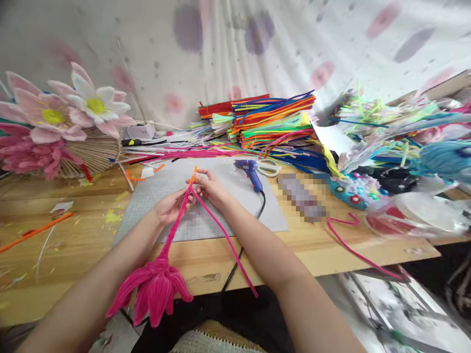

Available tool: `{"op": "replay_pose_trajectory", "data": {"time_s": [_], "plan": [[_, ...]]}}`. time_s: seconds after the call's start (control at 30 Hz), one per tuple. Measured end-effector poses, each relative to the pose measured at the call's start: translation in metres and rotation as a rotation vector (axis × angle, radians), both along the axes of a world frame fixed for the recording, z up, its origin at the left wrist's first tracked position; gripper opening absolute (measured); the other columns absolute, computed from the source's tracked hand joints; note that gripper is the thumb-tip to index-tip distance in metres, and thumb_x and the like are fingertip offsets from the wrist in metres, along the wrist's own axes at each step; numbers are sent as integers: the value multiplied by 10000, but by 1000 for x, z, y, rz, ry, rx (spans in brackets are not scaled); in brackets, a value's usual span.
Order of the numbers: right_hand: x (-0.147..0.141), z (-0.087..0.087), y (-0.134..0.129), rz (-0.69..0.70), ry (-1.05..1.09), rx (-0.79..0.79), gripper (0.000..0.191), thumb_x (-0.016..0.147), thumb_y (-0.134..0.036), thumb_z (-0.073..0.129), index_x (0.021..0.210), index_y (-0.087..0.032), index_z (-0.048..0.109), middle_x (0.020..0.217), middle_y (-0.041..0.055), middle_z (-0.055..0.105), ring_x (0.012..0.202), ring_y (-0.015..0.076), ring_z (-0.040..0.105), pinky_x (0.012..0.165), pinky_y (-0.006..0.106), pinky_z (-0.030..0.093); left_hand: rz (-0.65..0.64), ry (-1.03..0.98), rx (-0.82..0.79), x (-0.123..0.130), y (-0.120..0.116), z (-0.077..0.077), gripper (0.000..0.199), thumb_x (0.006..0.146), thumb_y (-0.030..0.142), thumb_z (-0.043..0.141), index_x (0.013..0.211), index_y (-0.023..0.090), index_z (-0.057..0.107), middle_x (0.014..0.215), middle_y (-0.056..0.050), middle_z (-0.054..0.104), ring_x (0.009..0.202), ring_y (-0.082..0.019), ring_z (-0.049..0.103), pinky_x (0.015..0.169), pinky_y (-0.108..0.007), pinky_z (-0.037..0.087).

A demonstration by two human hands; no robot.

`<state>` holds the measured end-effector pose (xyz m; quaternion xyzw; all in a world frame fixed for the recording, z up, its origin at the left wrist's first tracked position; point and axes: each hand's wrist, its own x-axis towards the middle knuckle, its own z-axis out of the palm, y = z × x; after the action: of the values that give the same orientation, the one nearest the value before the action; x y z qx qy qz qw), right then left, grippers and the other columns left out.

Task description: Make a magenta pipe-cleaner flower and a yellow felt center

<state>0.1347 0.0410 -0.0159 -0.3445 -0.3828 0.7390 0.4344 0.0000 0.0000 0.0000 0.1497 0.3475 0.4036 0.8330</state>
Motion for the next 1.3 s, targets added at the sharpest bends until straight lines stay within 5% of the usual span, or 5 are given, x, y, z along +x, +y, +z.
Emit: {"op": "replay_pose_trajectory", "data": {"time_s": [0.2,0.43,0.57,1.0,1.3], "plan": [[3,-4,4,-303,-207,194,267,692,-415,611,726,-183,484,607,-63,473,442,24,369,405,153,287,1,-2,-71,1,0,4,243,895,210,384,777,110,572,622,-6,567,496,-49,545,411,-128,443],[13,10,1,-124,-587,691,196,709,-358,618,746,-167,598,706,-15,498,576,66,408,550,212,353,26,5,-63,2,0,4,231,897,198,375,798,111,565,605,-4,552,495,-51,548,435,-128,461],[13,11,-3,-66,-725,831,175,696,-295,653,817,-170,637,770,-3,498,591,67,401,602,227,372,67,60,-64,5,1,1,222,893,164,373,781,115,558,577,-6,553,489,-63,556,440,-137,469],[4,16,13,-258,-1039,749,140,803,-228,516,686,-180,456,706,-2,512,694,119,499,666,256,391,76,40,-48,4,1,3,221,880,140,386,796,95,586,580,-8,548,453,-48,521,420,-132,450],[37,51,29,-308,-663,343,251,915,-324,335,698,-198,343,475,-76,453,369,62,467,389,163,378,81,-163,-135,-7,3,1,220,885,187,400,844,107,601,612,-10,548,498,-47,529,435,-118,453]]}}
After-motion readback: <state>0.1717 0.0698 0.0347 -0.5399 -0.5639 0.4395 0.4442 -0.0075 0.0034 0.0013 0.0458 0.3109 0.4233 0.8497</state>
